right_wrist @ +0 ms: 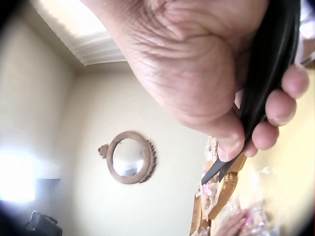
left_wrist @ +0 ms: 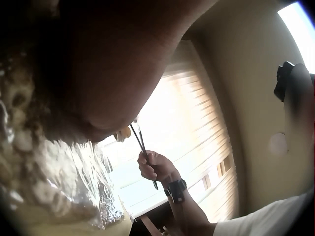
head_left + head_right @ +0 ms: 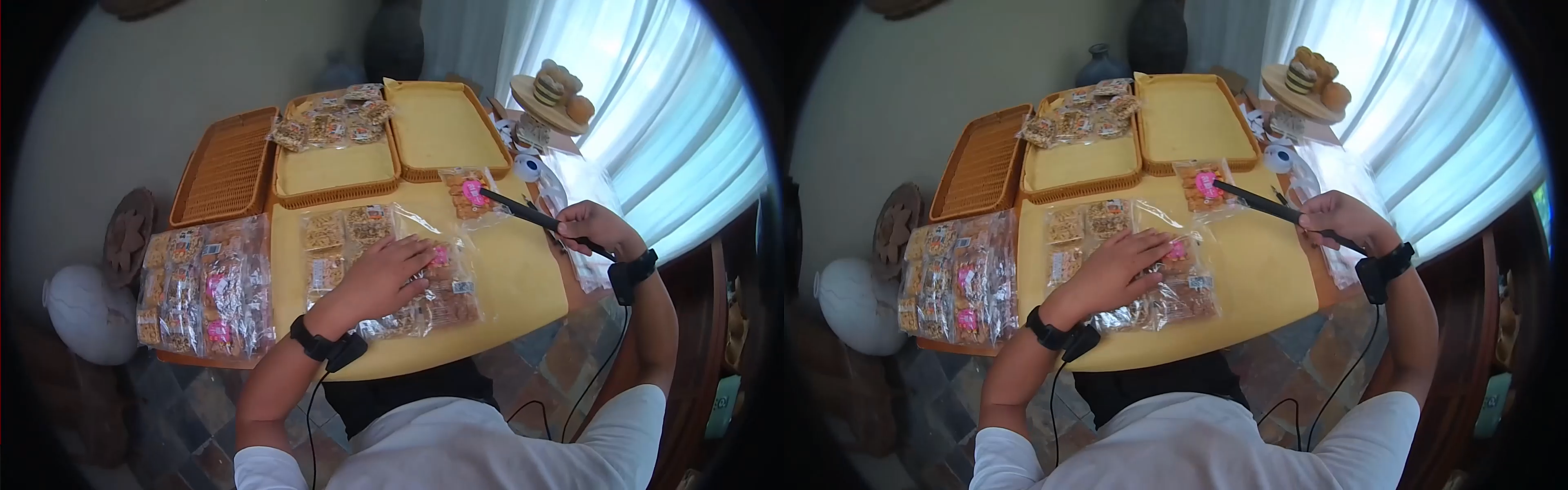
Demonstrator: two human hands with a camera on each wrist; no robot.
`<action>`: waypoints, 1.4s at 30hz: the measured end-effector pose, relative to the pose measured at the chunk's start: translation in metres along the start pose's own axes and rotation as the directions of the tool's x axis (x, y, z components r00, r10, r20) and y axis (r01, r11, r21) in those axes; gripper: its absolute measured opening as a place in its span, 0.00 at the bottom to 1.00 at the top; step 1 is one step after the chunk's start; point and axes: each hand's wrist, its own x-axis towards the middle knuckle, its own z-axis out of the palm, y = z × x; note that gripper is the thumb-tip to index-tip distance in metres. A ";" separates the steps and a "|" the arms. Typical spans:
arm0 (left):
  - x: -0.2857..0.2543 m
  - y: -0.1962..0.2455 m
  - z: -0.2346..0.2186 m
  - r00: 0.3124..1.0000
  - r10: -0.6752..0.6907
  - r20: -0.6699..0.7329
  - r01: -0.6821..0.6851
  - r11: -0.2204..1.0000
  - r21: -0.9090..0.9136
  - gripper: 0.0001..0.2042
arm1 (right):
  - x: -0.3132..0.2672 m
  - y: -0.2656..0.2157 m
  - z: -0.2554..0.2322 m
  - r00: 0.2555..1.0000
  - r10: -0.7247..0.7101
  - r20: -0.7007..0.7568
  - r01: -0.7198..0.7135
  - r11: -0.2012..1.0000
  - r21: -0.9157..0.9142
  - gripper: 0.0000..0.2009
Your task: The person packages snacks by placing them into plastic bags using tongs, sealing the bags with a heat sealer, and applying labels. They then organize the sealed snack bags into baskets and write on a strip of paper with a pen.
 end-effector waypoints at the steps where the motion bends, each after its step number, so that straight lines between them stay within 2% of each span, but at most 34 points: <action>1: -0.001 0.004 -0.004 1.000 0.009 0.028 -0.009 1.000 0.002 0.27 | -0.013 0.014 -0.008 0.999 0.042 -0.015 -0.041 0.999 0.027 0.12; 5: -0.003 0.015 -0.021 0.996 -0.021 0.086 0.022 1.000 -0.007 0.27 | -0.043 0.052 -0.018 0.994 0.110 0.003 -0.110 0.990 0.090 0.12; 7: 0.004 0.025 -0.031 0.994 -0.014 0.108 0.009 0.999 0.050 0.26 | -0.049 0.063 -0.013 0.994 0.107 0.018 -0.108 0.987 0.117 0.11; 8: 0.012 0.032 -0.035 0.999 0.038 0.037 -0.040 0.998 0.057 0.23 | -0.051 0.068 -0.009 0.993 0.115 0.012 -0.115 0.987 0.108 0.11; 9: 0.021 0.045 -0.043 0.998 0.037 0.047 -0.040 0.997 0.064 0.23 | -0.053 0.072 -0.007 0.993 0.121 0.005 -0.121 0.988 0.097 0.10; 11: 0.043 0.067 -0.051 0.984 -0.041 0.176 0.011 0.986 0.168 0.20 | -0.051 0.076 -0.004 0.991 0.133 0.015 -0.134 0.986 0.096 0.10; 12: 0.052 0.072 -0.046 0.983 -0.042 0.181 0.009 0.985 0.175 0.20 | -0.052 0.078 -0.003 0.988 0.155 0.016 -0.156 0.984 0.086 0.10; 14: 0.069 0.075 -0.029 0.953 0.061 0.296 -0.105 0.985 0.136 0.17 | -0.052 0.086 -0.004 0.988 0.154 0.018 -0.155 0.984 0.083 0.10; 15: 0.078 0.077 -0.024 0.952 0.061 0.298 -0.107 0.984 0.140 0.17 | -0.053 0.089 -0.005 0.987 0.157 0.017 -0.158 0.985 0.074 0.10; 17: 0.094 0.076 -0.016 0.900 0.006 0.436 -0.119 0.966 0.231 0.13 | -0.056 0.096 -0.011 0.987 0.161 0.010 -0.161 0.984 0.079 0.10; 21: 0.107 0.063 -0.006 0.864 0.017 0.503 -0.202 0.927 0.315 0.09 | -0.071 0.101 -0.015 0.987 0.163 0.005 -0.163 0.984 0.065 0.10; 24: 0.105 0.059 -0.011 0.881 0.057 0.470 -0.213 0.934 0.286 0.08 | -0.071 0.106 -0.018 0.990 0.141 0.029 -0.142 0.989 0.048 0.10; 26: 0.102 0.060 -0.016 0.920 0.108 0.376 -0.214 0.943 0.253 0.06 | -0.064 0.104 -0.022 0.987 0.149 0.058 -0.151 0.988 0.027 0.10; 28: 0.098 0.068 -0.024 0.934 0.099 0.343 -0.193 0.949 0.250 0.06 | -0.054 0.096 -0.021 0.984 0.157 0.085 -0.158 0.987 0.004 0.10; 30: 0.092 0.073 -0.028 0.948 0.088 0.306 -0.168 0.954 0.248 0.06 | -0.038 0.082 -0.015 0.985 0.146 0.096 -0.133 0.983 -0.124 0.12; 33: 0.085 0.077 -0.033 0.969 0.096 0.229 -0.152 0.959 0.241 0.04 | -0.012 0.060 -0.007 0.985 0.135 0.110 -0.111 0.973 -0.201 0.12; 34: 0.083 0.079 -0.034 0.974 0.087 0.211 -0.137 0.963 0.231 0.04 | -0.001 0.057 -0.009 0.975 0.140 0.170 -0.107 0.976 -0.189 0.12; 35: 0.081 0.081 -0.035 0.978 0.081 0.193 -0.123 0.968 0.219 0.04 | 0.010 0.055 -0.010 0.977 0.135 0.168 -0.102 0.976 -0.190 0.12; 38: 0.077 0.080 -0.034 0.982 0.054 0.182 -0.094 0.972 0.216 0.04 | 0.046 0.051 -0.012 0.939 0.107 0.326 -0.015 0.962 -0.274 0.14; 42: 0.073 0.077 -0.031 0.986 0.093 0.137 -0.119 0.973 0.200 0.05 | 0.085 0.009 -0.002 0.907 0.128 0.402 0.036 0.926 -0.376 0.16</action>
